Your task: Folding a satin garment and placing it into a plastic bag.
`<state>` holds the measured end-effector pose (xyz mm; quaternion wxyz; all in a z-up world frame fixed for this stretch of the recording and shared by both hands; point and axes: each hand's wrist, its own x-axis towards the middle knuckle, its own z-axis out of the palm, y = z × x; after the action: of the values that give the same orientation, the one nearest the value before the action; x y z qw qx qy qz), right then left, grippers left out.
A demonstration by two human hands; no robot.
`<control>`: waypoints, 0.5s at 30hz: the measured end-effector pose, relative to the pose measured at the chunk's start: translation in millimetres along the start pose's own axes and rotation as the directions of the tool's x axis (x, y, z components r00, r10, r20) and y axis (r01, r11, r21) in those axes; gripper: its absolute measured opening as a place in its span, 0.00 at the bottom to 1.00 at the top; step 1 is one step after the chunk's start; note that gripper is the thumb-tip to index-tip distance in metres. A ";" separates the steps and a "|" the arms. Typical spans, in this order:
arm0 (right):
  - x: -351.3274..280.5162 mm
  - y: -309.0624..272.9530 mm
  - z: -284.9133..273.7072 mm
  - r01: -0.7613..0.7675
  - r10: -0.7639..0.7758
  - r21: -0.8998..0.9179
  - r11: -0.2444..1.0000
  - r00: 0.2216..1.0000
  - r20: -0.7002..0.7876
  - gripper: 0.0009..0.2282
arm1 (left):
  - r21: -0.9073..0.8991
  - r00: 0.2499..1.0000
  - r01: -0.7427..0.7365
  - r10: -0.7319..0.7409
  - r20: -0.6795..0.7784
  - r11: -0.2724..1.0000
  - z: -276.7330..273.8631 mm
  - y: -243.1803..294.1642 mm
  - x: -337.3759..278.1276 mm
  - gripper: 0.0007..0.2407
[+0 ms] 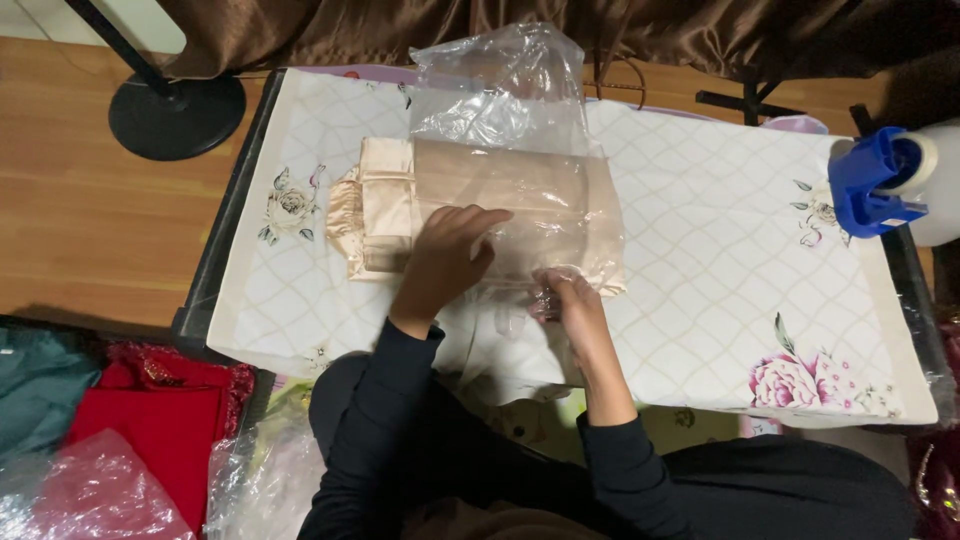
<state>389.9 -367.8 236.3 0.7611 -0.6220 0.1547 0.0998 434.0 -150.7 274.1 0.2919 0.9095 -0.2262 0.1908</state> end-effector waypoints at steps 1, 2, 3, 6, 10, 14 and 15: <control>-5.6 -5.8 2.9 0.002 -0.002 -0.002 1.000 1.000 0.002 0.13 | 0.000 1.000 0.001 -0.001 -0.003 1.000 -8.0 2.3 1.3 0.22; -11.4 -11.7 5.8 0.070 -0.080 -0.171 0.983 0.995 -0.054 0.14 | -0.020 0.997 0.001 -0.003 -0.083 1.000 -16.1 4.6 2.5 0.20; -17.0 -17.7 9.1 0.126 -0.166 -0.337 0.933 0.982 -0.094 0.15 | -0.040 0.987 0.000 -0.006 -0.162 0.999 -24.6 6.6 3.9 0.18; 13.0 21.3 -16.7 0.188 -0.256 -0.389 0.902 0.958 -0.131 0.06 | 0.000 0.958 0.027 -0.026 -0.285 1.000 -43.1 7.3 5.2 0.14; 7.5 9.2 -20.8 0.229 -0.306 -0.437 0.870 0.945 -0.114 0.05 | 0.051 0.940 0.010 0.008 -0.341 0.999 -54.0 9.4 5.6 0.16; 6.4 7.0 -26.8 0.250 -0.314 -0.439 0.863 0.946 -0.080 0.05 | 0.022 0.905 0.016 -0.005 -0.424 1.000 -61.9 18.2 8.9 0.13; 7.5 7.4 -29.2 0.276 -0.333 -0.437 0.856 0.941 -0.059 0.04 | -0.004 0.881 -0.010 0.007 -0.474 1.000 -65.6 22.4 11.2 0.11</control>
<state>391.0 -395.1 221.6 0.6022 -0.7937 0.0792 -0.0326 417.4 -129.9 339.0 0.3404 0.8334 -0.1528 0.4078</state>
